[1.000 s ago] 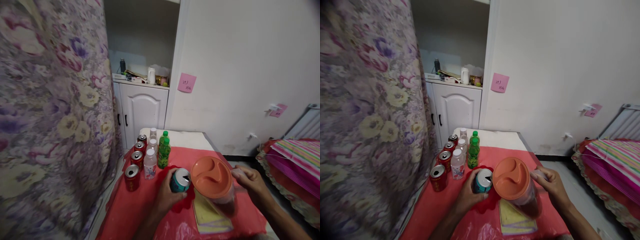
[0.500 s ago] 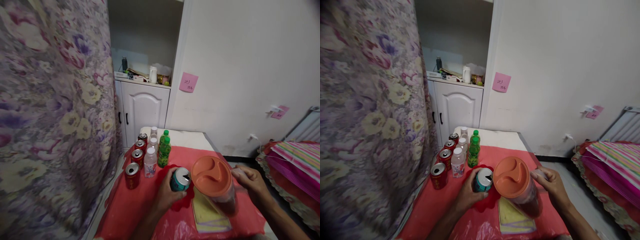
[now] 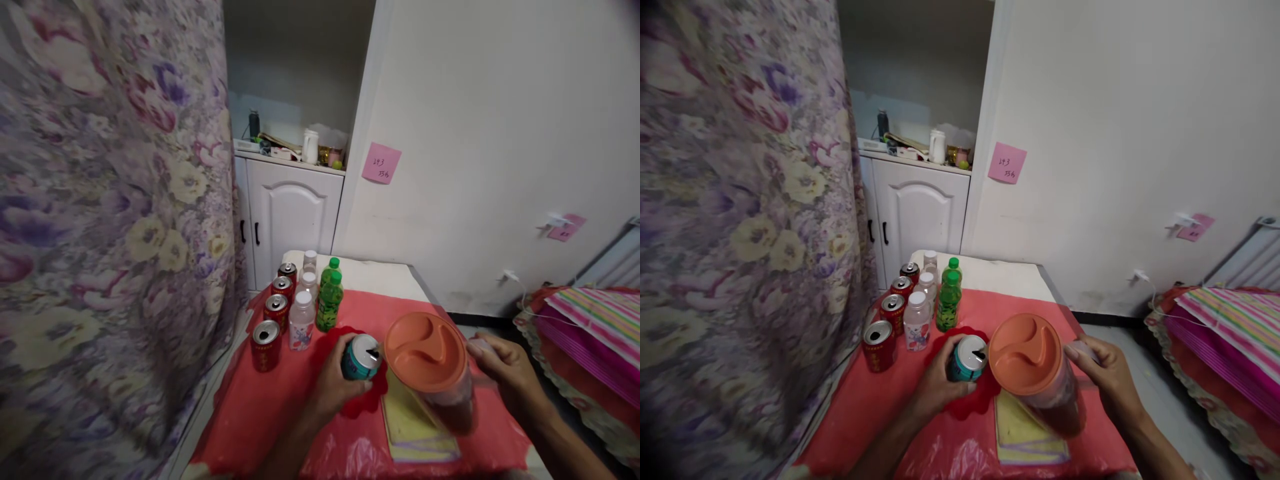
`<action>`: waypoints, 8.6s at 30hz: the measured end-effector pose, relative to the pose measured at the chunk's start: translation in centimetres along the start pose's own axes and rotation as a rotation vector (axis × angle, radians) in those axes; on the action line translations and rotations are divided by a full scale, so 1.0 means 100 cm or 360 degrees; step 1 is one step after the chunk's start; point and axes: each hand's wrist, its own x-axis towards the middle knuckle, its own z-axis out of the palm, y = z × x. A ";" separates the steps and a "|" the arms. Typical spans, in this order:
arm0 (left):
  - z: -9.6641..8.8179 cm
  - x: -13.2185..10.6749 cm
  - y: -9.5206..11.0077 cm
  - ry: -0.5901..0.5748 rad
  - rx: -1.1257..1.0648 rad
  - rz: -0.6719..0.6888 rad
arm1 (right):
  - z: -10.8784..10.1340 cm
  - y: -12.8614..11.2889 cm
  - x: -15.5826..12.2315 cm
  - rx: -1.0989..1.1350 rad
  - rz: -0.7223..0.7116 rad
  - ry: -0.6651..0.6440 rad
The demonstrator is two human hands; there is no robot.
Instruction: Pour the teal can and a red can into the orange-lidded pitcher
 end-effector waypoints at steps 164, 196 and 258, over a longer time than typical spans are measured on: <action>-0.001 0.002 -0.014 -0.0055 0.0013 -0.0002 | -0.007 -0.017 0.000 -0.0157 0.0016 -0.0042; 0.001 0.000 -0.009 -0.0018 -0.0018 0.0008 | -0.001 -0.028 -0.002 -0.0126 -0.0036 0.0067; -0.006 0.000 0.001 0.0042 -0.0041 0.0021 | 0.017 0.029 -0.021 0.0234 0.0136 0.0179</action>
